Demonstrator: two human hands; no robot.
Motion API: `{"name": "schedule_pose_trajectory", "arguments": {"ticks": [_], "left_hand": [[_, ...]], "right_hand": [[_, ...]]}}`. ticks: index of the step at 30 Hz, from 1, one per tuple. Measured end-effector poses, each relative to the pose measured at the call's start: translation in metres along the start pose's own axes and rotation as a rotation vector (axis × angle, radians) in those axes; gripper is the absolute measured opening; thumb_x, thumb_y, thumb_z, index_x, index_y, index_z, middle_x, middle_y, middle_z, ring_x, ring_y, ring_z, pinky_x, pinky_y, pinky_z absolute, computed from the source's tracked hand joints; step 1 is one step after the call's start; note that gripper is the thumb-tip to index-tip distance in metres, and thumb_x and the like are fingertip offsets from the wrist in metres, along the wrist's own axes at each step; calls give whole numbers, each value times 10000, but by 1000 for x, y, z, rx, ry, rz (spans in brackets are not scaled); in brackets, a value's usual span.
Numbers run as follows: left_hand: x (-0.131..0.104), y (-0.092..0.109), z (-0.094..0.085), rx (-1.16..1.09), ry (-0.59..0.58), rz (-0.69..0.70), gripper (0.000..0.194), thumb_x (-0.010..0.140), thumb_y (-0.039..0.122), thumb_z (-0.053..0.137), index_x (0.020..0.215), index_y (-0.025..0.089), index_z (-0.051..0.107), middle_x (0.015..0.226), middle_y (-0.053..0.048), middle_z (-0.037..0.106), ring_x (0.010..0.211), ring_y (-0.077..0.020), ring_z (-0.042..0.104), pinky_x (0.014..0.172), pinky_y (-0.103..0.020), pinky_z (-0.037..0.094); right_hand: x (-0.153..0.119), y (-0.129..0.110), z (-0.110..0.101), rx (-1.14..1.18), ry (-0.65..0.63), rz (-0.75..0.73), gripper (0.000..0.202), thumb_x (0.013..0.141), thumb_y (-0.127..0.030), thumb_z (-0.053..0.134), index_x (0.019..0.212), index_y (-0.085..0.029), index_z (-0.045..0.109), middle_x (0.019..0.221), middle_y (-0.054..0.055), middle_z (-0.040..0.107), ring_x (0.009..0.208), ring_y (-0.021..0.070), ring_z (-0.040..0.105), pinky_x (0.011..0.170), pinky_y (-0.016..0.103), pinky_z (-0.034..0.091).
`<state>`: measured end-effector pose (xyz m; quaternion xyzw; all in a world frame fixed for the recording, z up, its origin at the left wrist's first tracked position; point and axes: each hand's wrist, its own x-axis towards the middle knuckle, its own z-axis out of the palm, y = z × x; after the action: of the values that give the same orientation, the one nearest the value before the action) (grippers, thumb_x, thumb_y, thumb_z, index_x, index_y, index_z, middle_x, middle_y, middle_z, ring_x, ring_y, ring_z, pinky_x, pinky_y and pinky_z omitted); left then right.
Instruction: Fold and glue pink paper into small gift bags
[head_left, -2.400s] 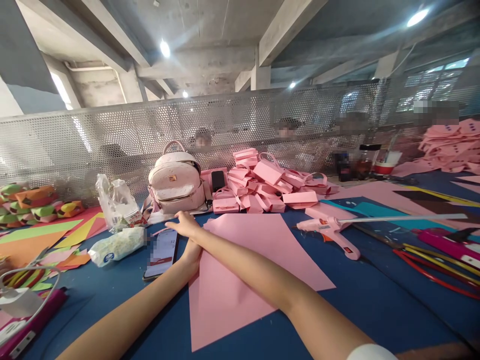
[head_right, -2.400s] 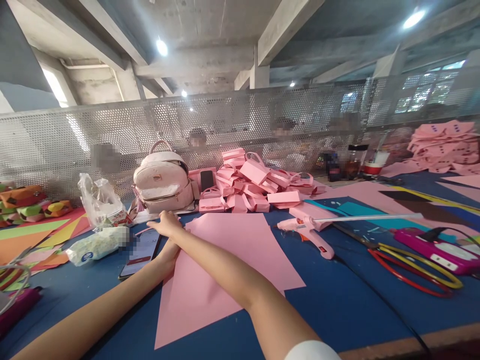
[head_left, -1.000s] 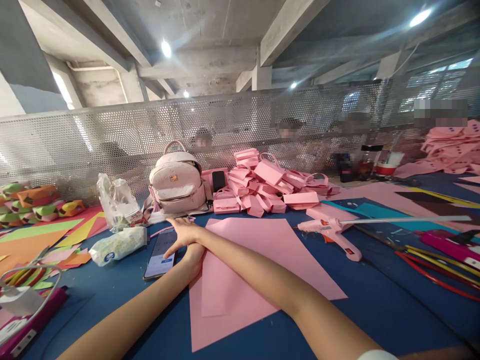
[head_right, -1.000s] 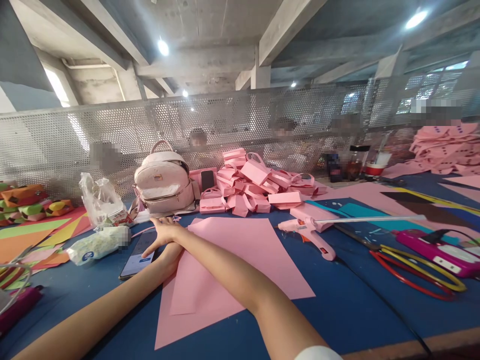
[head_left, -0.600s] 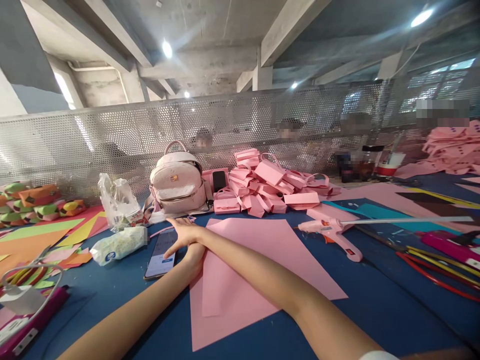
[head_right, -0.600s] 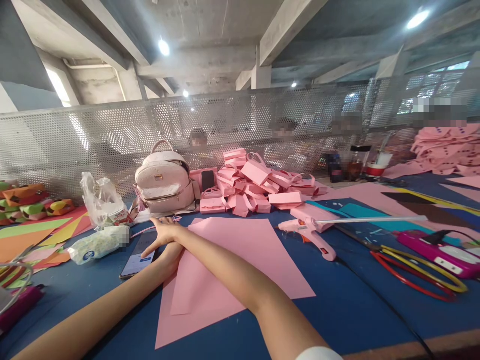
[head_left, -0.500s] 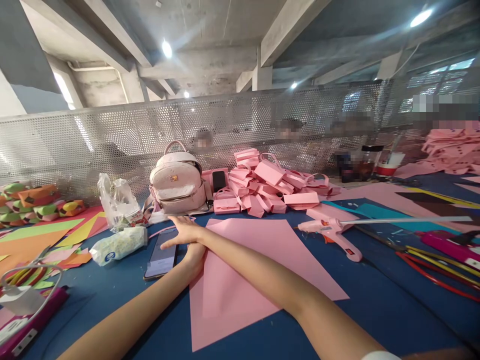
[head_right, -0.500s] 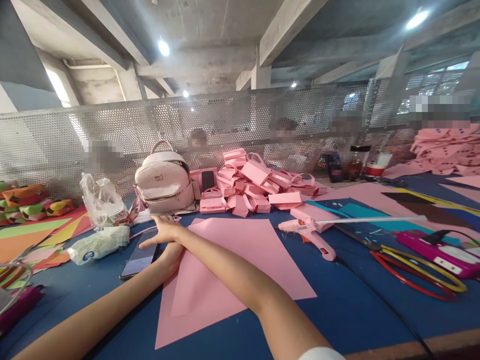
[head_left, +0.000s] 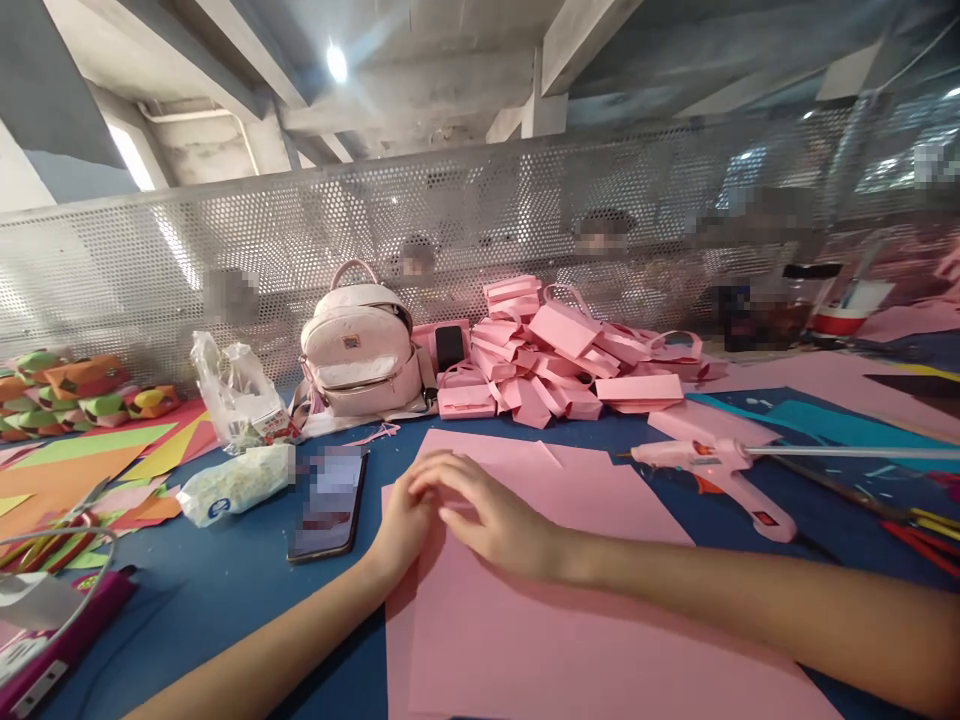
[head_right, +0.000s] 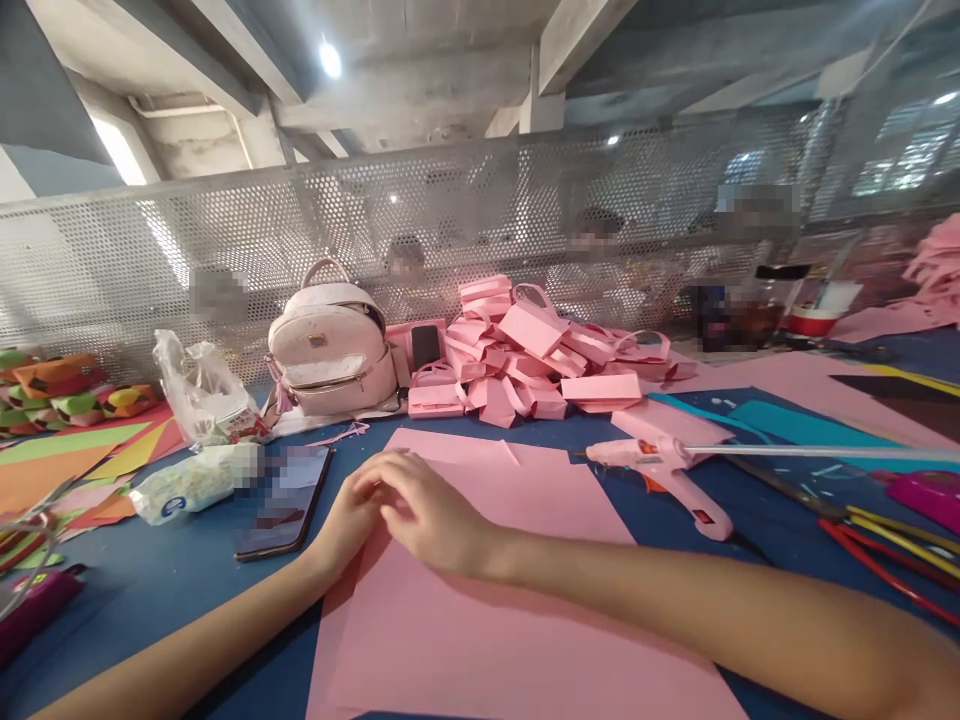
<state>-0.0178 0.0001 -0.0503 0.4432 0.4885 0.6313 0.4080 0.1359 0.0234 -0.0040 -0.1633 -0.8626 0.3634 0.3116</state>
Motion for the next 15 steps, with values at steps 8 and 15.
{"name": "schedule_pose_trajectory", "arguments": {"ticks": [8, 15], "left_hand": [[-3, 37, -40, 739, -295, 332, 404, 971, 224, 417, 1362, 260, 513, 1412, -62, 584, 1325, -220, 522, 1132, -368, 370], [32, 50, -131, 1107, 136, 336, 451, 994, 524, 363, 1341, 264, 486, 1060, -38, 764, 1185, -286, 610, 1025, -450, 421]], "right_hand": [[-83, 19, -63, 71, -142, 432, 151, 975, -252, 454, 1006, -222, 598, 974, 37, 647, 888, 163, 608, 827, 272, 494], [-91, 35, -69, 104, -140, 539, 188, 958, -280, 449, 911, -222, 622, 868, 38, 664, 802, 171, 611, 741, 246, 475]]}}
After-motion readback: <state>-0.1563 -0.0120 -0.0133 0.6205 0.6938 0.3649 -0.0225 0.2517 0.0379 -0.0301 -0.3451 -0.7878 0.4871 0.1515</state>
